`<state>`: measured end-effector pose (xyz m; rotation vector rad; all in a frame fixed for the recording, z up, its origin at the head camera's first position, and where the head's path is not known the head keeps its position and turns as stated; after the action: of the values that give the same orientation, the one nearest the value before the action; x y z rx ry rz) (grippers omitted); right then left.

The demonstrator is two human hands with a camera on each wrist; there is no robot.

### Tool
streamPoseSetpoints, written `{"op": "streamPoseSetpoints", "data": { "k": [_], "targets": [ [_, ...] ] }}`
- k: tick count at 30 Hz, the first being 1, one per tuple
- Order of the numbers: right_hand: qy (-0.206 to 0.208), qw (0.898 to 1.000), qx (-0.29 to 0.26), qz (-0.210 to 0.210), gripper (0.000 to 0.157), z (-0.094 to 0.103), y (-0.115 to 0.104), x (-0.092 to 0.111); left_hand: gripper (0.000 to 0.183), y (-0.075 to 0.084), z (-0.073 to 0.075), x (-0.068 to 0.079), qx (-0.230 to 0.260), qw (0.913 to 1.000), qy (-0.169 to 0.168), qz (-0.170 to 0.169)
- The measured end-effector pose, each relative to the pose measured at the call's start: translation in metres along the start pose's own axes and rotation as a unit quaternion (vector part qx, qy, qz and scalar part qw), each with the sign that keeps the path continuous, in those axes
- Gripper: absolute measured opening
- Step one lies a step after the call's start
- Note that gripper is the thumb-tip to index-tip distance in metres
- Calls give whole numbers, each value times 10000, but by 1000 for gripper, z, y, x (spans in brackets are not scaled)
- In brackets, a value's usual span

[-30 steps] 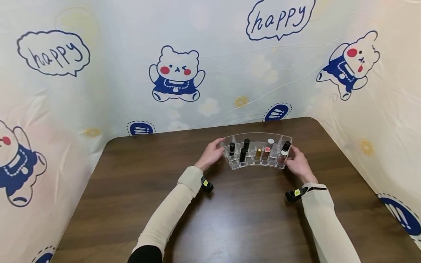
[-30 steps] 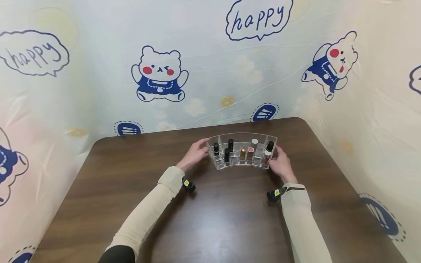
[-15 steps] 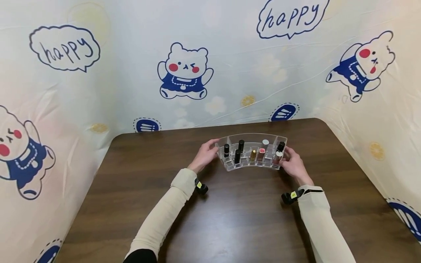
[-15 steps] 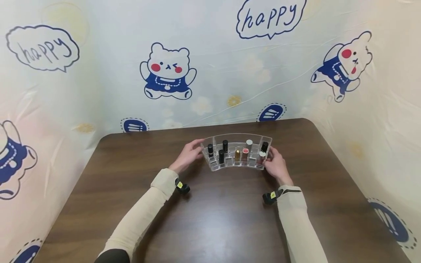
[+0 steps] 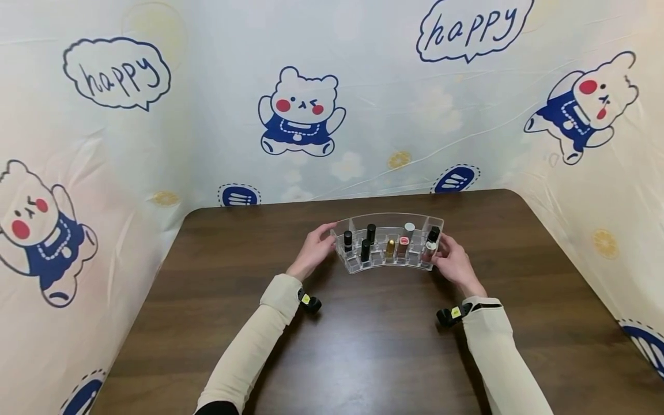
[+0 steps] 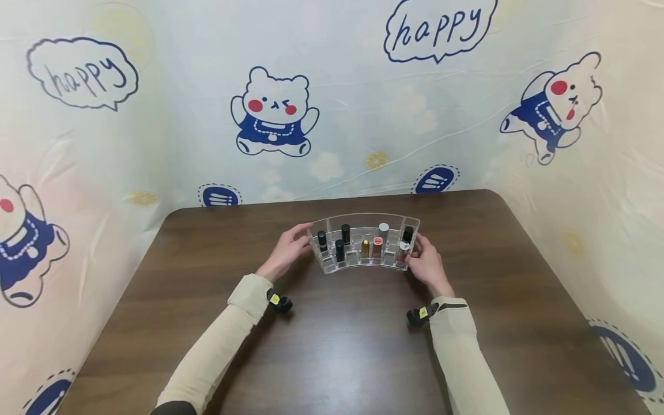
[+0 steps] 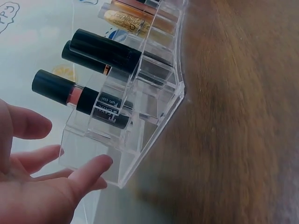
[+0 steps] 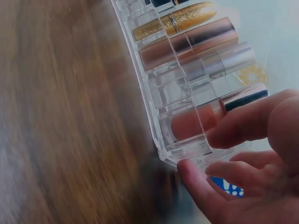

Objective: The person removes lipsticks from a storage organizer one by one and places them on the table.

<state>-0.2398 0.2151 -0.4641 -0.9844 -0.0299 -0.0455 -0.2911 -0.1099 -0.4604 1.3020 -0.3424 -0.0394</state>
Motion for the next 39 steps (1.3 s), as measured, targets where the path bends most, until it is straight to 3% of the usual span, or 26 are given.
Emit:
{"op": "streamPoseSetpoints", "data": {
  "k": [6,10,18,30,39],
  "targets": [
    [-92,9999,-84,-69,71,-7,-3,0,49,-3,8,5,12,10000,-9,9],
    [-191,9995,-252,-89,72,-14,-5,2,48,-9,13,8,38,9999,158,-25],
    [-212,9988,-413,154,71,-28,-13,4,46,-15,25,18,190,9991,377,-1],
    [-80,9998,-67,195,70,-44,-22,10,43,-18,35,28,243,9968,766,40],
    [-104,9998,-40,162,70,-53,-30,9,43,-18,44,29,-56,9953,959,-112]
  ]
}}
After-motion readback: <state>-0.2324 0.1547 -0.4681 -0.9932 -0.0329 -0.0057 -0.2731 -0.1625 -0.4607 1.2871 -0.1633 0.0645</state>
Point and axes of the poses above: each hand's wrist, its own x-axis away from the middle knuckle, its own z-axis out of the back of the hand, y = z × x, the point moved 4 cm from there along -x, towards the middle knuckle, and after that the axes turned 5 degrees about z, right-handed, at the moved point
